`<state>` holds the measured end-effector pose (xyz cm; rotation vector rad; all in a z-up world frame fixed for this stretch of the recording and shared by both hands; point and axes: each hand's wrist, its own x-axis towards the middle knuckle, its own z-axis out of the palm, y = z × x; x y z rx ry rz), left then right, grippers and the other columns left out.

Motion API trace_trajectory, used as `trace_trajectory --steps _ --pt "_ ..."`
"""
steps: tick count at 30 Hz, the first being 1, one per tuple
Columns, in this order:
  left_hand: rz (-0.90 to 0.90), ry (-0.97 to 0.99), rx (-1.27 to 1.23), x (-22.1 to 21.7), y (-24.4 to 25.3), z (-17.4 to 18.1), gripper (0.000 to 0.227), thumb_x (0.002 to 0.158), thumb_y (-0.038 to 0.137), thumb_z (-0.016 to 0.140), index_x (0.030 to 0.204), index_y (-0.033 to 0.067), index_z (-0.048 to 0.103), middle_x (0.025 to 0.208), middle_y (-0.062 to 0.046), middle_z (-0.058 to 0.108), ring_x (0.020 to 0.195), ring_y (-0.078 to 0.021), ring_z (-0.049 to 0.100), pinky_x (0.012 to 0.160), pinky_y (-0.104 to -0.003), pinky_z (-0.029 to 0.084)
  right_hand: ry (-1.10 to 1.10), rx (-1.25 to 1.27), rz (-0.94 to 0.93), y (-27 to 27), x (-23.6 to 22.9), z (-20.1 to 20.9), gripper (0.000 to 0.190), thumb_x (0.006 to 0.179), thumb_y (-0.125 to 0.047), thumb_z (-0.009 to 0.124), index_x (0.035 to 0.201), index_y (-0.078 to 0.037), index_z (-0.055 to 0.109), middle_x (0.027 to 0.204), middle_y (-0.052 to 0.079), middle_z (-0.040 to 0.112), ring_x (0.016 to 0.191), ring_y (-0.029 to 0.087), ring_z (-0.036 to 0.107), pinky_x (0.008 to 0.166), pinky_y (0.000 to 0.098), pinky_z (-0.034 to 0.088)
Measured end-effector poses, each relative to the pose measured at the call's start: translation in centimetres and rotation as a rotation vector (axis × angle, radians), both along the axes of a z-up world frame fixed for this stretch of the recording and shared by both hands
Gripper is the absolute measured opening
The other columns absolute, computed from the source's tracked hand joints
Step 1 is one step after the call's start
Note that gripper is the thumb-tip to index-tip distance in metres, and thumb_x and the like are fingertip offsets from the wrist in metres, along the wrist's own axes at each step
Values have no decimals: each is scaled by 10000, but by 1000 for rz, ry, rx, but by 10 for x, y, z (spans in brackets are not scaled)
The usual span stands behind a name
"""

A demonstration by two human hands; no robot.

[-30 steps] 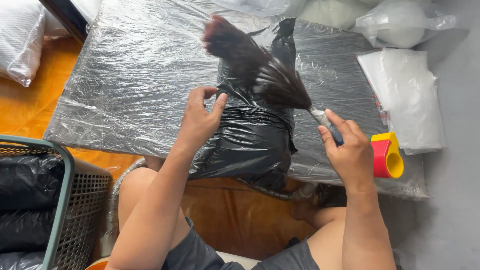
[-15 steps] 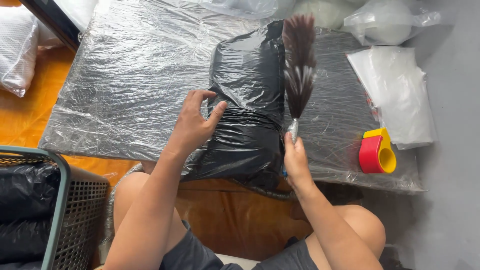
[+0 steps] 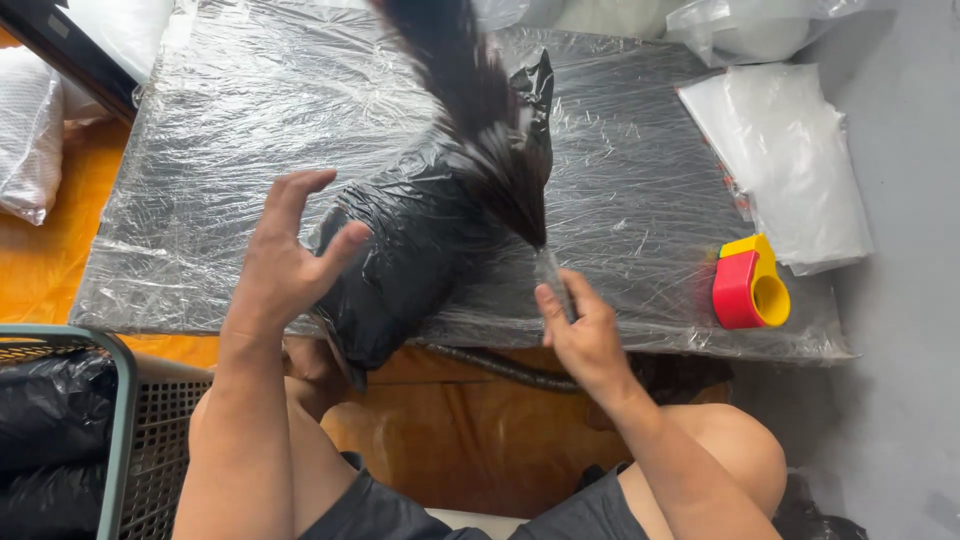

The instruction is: Placing pillows into plastic bags and cleaning the bags and work area with a duster.

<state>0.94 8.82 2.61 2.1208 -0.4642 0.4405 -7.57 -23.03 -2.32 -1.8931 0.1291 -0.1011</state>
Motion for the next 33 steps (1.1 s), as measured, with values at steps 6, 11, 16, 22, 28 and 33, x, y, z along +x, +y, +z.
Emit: trace_trajectory --steps 6,11,16,22,28,33 --pt "-8 190 268 -16 -20 9 888 751 509 847 1451 62 535 1347 -259 552 1254 -520 552 985 -653 472 -204 24 -189 -65 32 3 392 1096 -280 507 1404 -55 415 678 90 548 377 133 466 357 241 400" --pt "2 277 304 -13 -17 11 853 792 511 807 1502 145 507 1395 -211 527 1286 -494 535 953 -673 483 -82 143 -179 -101 45 -14 357 1119 -317 468 1367 -61 435 647 85 489 320 116 408 288 226 332" --pt "26 307 294 -7 -10 2 787 805 547 789 1475 209 549 1400 -142 538 1290 -443 555 965 -636 492 448 -464 4 -118 35 -4 373 989 -366 601 1297 -171 681 631 97 687 421 221 599 452 360 487" --pt "119 254 256 -3 -4 0 740 814 551 816 1432 203 607 1380 -133 564 1257 -426 585 956 -607 502 208 -61 -81 -100 30 -16 356 1074 -317 528 1374 -130 566 607 113 549 338 177 484 307 283 388" --pt "237 217 88 13 13 -17 784 811 560 891 1347 35 663 1216 -189 630 1145 -359 656 959 -447 522 232 -75 -110 -104 25 -22 355 1069 -253 512 1330 -24 587 592 129 560 334 190 501 292 306 415" --pt "269 284 -29 31 20 -30 802 798 574 918 1333 32 664 1155 -171 660 1104 -322 675 932 -397 533 100 22 -108 -73 20 -26 368 1113 -325 401 1267 -19 534 637 108 534 367 187 521 334 317 456"
